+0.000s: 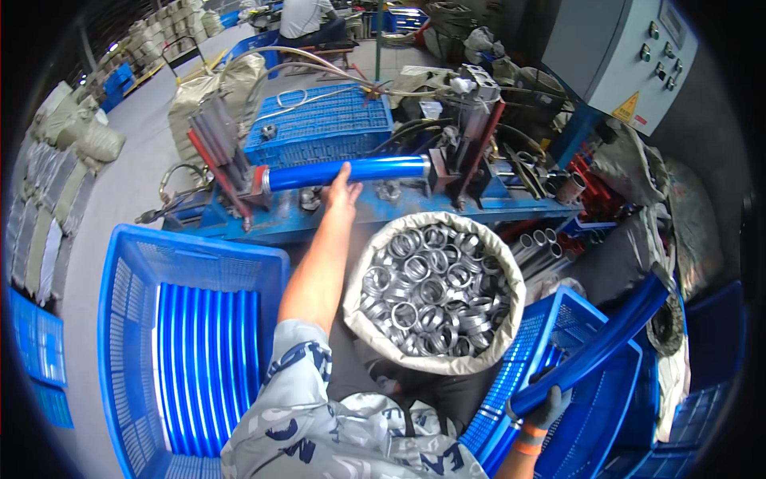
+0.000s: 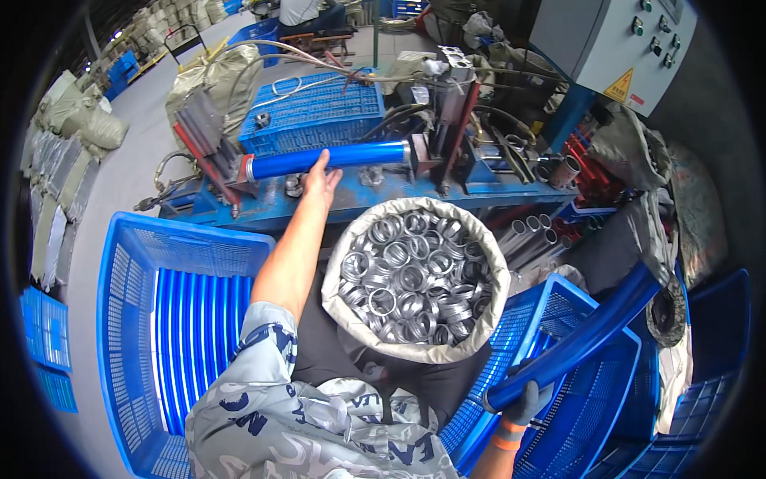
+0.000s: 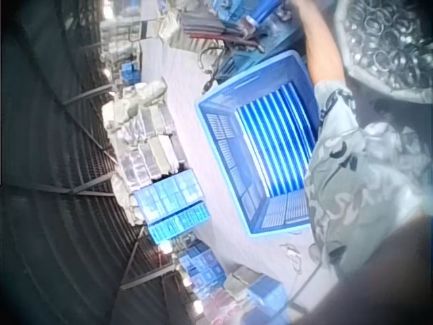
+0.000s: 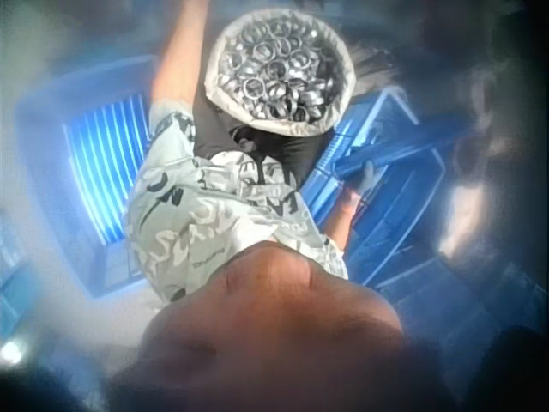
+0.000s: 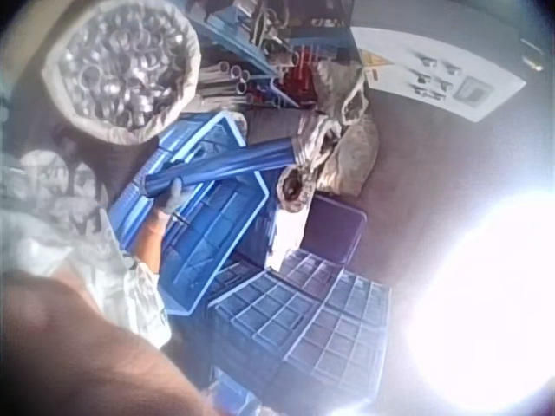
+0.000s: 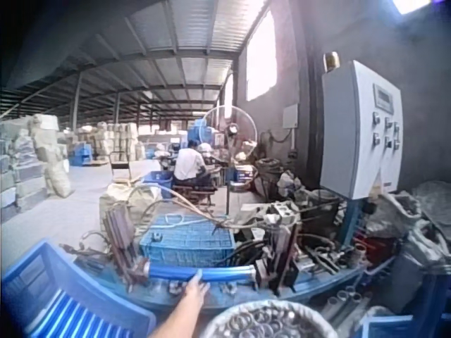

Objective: The person assembles metal rings onto blue tubes by hand, then places the assembled units into a blue plastic crate.

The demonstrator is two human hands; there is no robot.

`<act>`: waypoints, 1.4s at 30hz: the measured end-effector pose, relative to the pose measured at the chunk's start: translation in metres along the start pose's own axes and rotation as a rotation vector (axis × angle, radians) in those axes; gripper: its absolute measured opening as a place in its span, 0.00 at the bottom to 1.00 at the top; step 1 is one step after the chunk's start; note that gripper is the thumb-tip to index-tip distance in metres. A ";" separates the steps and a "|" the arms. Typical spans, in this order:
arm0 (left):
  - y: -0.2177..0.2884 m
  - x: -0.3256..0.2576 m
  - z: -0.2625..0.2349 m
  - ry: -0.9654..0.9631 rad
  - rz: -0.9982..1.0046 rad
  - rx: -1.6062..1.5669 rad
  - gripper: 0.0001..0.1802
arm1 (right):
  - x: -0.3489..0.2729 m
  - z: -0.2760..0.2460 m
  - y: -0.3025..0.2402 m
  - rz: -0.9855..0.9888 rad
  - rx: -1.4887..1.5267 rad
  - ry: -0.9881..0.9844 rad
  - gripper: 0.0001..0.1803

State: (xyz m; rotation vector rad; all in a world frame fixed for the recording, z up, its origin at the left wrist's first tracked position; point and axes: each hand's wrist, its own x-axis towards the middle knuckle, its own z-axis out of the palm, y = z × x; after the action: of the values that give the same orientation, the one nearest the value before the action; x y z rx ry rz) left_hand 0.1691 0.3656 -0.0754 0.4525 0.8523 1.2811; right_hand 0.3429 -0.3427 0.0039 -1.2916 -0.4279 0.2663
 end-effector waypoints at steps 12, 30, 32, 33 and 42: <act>-0.026 0.065 -0.023 0.090 -0.166 0.125 0.45 | -0.003 -0.009 0.000 0.027 -0.065 0.070 0.47; 0.015 0.003 -0.181 -0.253 -0.079 0.453 0.28 | -0.199 -0.425 0.067 0.520 -1.593 0.647 0.51; -0.001 -0.041 -0.203 -0.211 0.013 0.647 0.28 | -0.261 -0.450 0.067 0.712 -1.673 0.754 0.50; 0.005 -0.050 -0.213 -0.184 0.080 0.702 0.28 | -0.281 -0.457 0.076 0.860 -1.714 0.821 0.49; -0.026 -0.142 -0.249 -0.225 0.293 0.966 0.26 | -0.345 -0.428 0.197 1.003 -1.173 0.385 0.45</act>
State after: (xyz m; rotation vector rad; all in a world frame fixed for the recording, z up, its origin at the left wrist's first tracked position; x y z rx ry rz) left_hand -0.0112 0.1848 -0.2079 1.5000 1.2094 0.9751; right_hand 0.2364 -0.8084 -0.3312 -2.5992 0.5531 0.6287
